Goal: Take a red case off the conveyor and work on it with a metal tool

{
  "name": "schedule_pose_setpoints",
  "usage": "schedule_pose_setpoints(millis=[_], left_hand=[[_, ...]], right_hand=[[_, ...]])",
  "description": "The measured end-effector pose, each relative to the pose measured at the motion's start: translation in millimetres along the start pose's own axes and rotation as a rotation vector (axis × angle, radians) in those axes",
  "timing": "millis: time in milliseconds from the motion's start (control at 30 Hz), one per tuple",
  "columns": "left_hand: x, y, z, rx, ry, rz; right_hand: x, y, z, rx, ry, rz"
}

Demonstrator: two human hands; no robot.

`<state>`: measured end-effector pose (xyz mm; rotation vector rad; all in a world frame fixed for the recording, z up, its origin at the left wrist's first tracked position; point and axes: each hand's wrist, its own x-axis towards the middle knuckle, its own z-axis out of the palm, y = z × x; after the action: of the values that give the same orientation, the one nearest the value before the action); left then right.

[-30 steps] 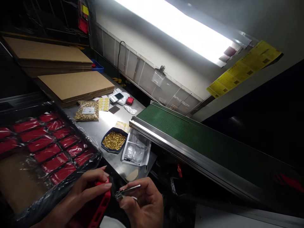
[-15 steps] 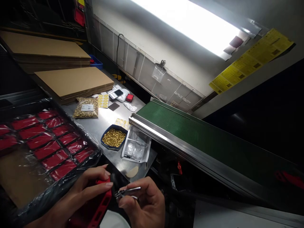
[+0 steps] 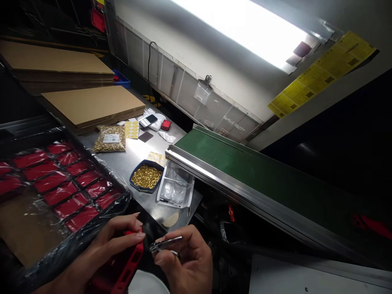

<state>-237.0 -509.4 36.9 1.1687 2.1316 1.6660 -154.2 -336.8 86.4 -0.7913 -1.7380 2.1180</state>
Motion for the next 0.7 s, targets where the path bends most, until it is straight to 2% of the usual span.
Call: schedule_pose_setpoints(millis=[367,467,633,700], left_hand=[[1,-1,-2.6,-0.012,-0.024,0.041],[-2,-5,-4.6,-0.030,-0.048,0.056],[-4,-4,-5.6,-0.005,-0.083,0.017],[-4,0,-5.7,0.000,-0.093,-0.018]], right_hand=[[0,1,4,0.078,0.024,0.013],[0,2,4,0.110,-0.018,0.020],[2,3,-9,0.032,-0.048,-0.041],[4,3,-17,-0.058,-0.134,-0.111]])
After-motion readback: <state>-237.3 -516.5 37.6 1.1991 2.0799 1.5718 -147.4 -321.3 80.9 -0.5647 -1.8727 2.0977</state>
